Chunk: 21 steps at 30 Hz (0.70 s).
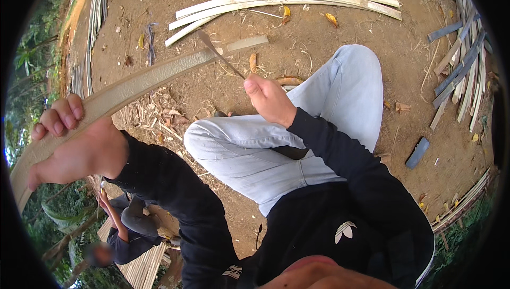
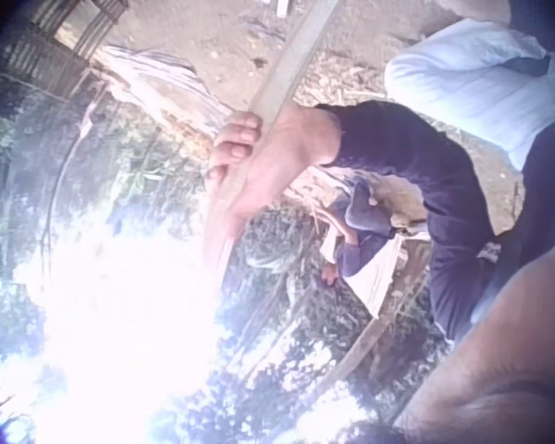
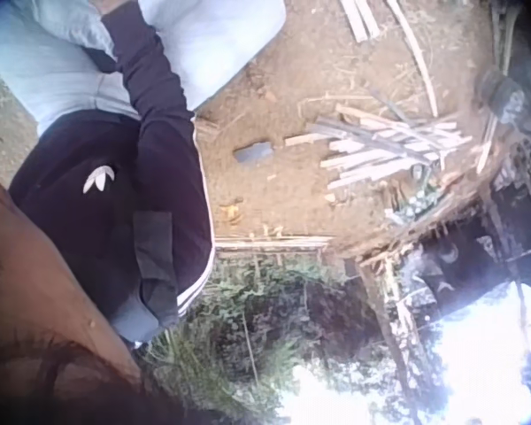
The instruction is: The person sits on the ground and uses a sickle to scrape a long strip of bamboo, thinning the material by applying repeated downward strokes along the length of the piece while holding it by hand.
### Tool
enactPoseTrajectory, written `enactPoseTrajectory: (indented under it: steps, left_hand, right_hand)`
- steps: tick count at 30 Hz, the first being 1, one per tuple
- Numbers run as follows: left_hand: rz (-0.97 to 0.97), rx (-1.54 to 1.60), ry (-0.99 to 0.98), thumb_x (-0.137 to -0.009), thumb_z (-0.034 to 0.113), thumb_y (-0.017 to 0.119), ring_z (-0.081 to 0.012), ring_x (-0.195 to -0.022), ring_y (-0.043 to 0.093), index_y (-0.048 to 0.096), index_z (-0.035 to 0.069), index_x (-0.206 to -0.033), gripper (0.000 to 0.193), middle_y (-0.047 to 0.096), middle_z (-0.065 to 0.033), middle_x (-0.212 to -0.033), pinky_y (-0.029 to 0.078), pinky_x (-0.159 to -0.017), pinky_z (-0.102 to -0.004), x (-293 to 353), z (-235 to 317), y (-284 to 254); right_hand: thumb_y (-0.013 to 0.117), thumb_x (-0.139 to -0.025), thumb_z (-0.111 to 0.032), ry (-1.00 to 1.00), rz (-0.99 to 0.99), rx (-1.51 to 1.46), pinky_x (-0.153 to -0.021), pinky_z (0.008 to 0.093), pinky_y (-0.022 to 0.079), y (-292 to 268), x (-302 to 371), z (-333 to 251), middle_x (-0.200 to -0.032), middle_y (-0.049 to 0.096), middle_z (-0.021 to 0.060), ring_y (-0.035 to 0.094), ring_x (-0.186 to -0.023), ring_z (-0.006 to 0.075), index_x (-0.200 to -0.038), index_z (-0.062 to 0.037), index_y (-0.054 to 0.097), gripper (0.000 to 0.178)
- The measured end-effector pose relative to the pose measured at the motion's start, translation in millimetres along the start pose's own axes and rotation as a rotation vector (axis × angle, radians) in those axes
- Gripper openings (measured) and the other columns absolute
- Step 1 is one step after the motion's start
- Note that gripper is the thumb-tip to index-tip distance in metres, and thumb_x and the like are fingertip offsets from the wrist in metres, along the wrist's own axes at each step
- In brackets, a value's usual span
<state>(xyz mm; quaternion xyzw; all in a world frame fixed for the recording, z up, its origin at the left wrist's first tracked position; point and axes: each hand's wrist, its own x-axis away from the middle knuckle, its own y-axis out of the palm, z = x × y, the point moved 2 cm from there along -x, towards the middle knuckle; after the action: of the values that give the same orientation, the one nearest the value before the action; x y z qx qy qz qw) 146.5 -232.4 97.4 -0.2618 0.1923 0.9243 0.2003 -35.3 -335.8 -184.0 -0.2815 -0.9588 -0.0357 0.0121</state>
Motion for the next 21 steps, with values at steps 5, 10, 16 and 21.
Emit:
enactPoseTrajectory:
  steps: [5,10,16,21]
  left_hand:
    - [0.086,-0.066,0.052,-0.072,0.091,0.017,-0.0143,-0.050,0.033,0.041,0.013,-0.074,0.082,0.035,-0.0013,-0.058,0.029,-0.046,-0.0274,-5,-6,-4]
    - [0.142,-0.110,0.045,-0.073,0.091,0.017,-0.0139,-0.049,0.032,0.040,0.013,-0.074,0.081,0.034,-0.0010,-0.058,0.030,-0.046,-0.0272,-2,-7,12]
    - [0.142,-0.114,0.045,-0.074,0.090,0.015,-0.0138,-0.049,0.032,0.041,0.013,-0.074,0.081,0.034,-0.0010,-0.058,0.030,-0.046,-0.0269,-1,-7,25]
    - [0.101,-0.094,0.040,-0.076,0.088,0.012,-0.0134,-0.050,0.033,0.041,0.013,-0.075,0.080,0.035,-0.0009,-0.059,0.030,-0.047,-0.0269,-5,-10,11]
  right_hand:
    - [0.040,-0.100,-0.044,-0.134,-0.127,-0.055,-0.052,0.0362,0.038,3,19,-33,-0.058,0.045,0.0103,0.046,-0.052,0.0231,-0.080,-0.0018,0.050,0.048]
    - [0.040,-0.099,-0.046,-0.043,-0.033,0.030,-0.052,0.0357,0.038,-6,5,-12,-0.057,0.044,0.0118,0.048,-0.052,0.0282,-0.081,-0.0030,0.050,0.047]
    - [0.041,-0.099,-0.046,-0.039,0.051,0.120,-0.051,0.0377,0.038,-9,4,-3,-0.057,0.047,0.0128,0.052,-0.052,0.0294,-0.082,-0.0033,0.050,0.046]
    - [0.040,-0.100,-0.045,-0.164,-0.087,-0.062,-0.050,0.0372,0.037,-3,25,-45,-0.056,0.045,0.0114,0.050,-0.050,0.0274,-0.081,-0.0028,0.049,0.047]
